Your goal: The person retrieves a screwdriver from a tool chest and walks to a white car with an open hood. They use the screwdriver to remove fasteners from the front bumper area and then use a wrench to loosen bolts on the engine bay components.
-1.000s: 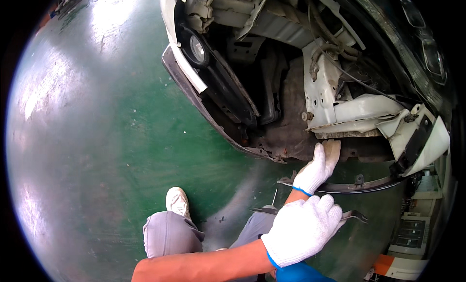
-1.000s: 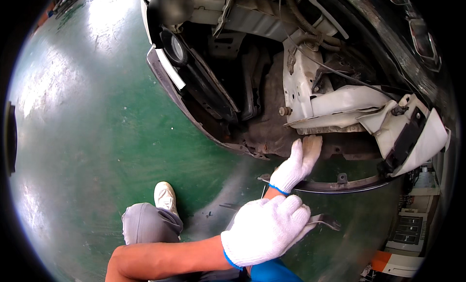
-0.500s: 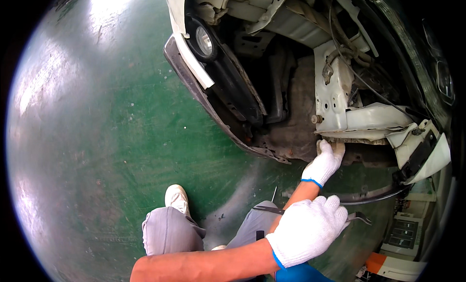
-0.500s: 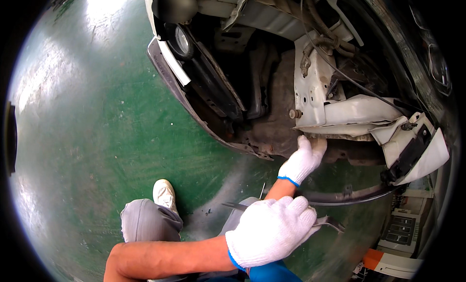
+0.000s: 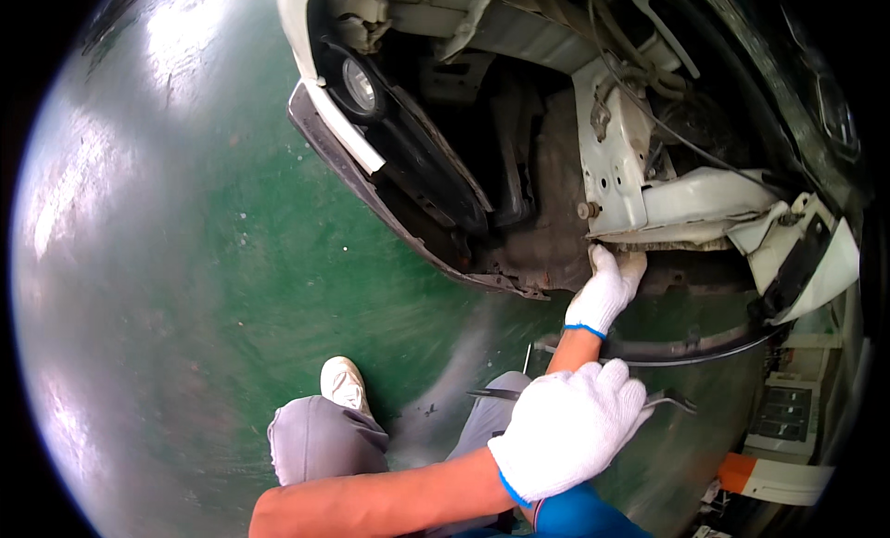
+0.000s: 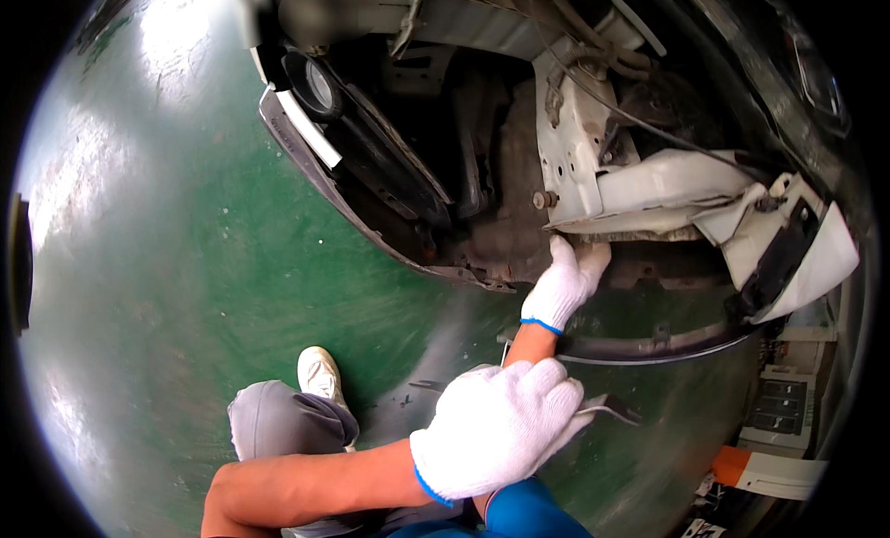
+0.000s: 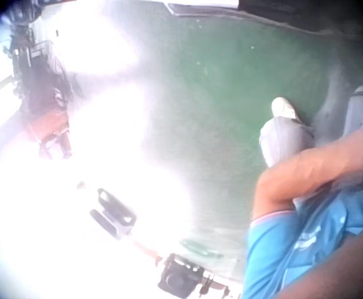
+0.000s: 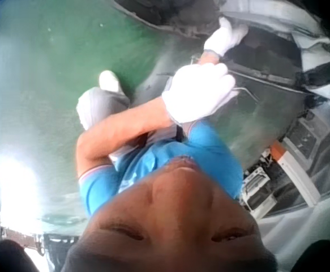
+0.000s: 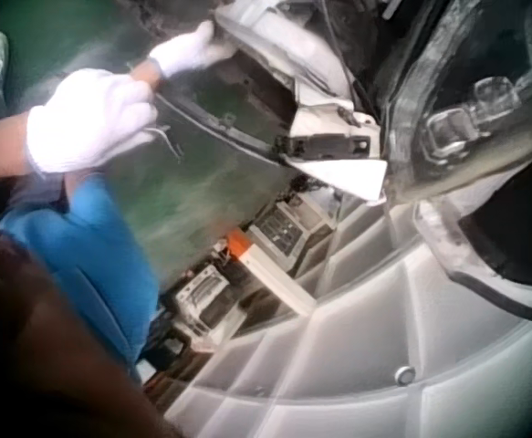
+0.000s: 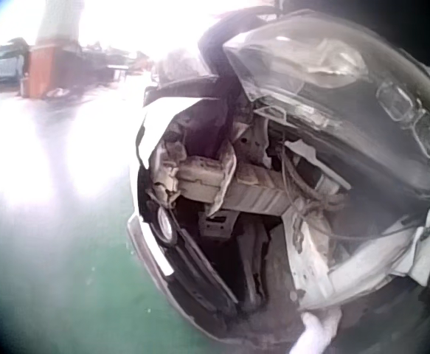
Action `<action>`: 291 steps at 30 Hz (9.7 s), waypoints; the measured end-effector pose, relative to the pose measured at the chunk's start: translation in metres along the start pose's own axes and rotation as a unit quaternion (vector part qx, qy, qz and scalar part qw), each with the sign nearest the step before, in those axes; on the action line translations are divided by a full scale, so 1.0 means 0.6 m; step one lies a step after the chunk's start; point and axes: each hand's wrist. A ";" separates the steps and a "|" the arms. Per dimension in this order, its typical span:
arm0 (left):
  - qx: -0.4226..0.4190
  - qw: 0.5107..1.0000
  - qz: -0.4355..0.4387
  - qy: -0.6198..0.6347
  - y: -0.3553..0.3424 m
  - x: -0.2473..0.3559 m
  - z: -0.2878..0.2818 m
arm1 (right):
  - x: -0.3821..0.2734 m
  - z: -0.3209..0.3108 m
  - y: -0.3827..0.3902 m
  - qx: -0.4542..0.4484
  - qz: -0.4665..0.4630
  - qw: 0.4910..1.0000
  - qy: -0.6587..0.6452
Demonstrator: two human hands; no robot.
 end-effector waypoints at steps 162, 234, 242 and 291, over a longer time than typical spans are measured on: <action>0.177 0.501 -0.758 0.378 0.357 0.092 -0.087 | 0.393 -0.561 0.298 -0.218 0.324 0.602 0.697; -0.291 0.934 -0.167 0.121 -0.838 -0.052 -0.856 | -0.893 0.724 0.024 -0.060 0.241 0.926 0.285; -0.438 0.896 0.044 -0.059 -0.932 -0.041 -0.767 | -0.870 0.704 -0.048 -0.154 0.209 0.829 0.496; -0.596 0.785 0.122 0.114 -1.019 -0.134 -0.710 | -0.994 0.890 -0.173 -0.144 0.435 0.621 0.636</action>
Point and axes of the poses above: each hand's wrist, its own y-axis away from the middle knuckle, its own z-axis out of the palm, x = y × z, and after that the axes turned 2 degrees about x, right-handed
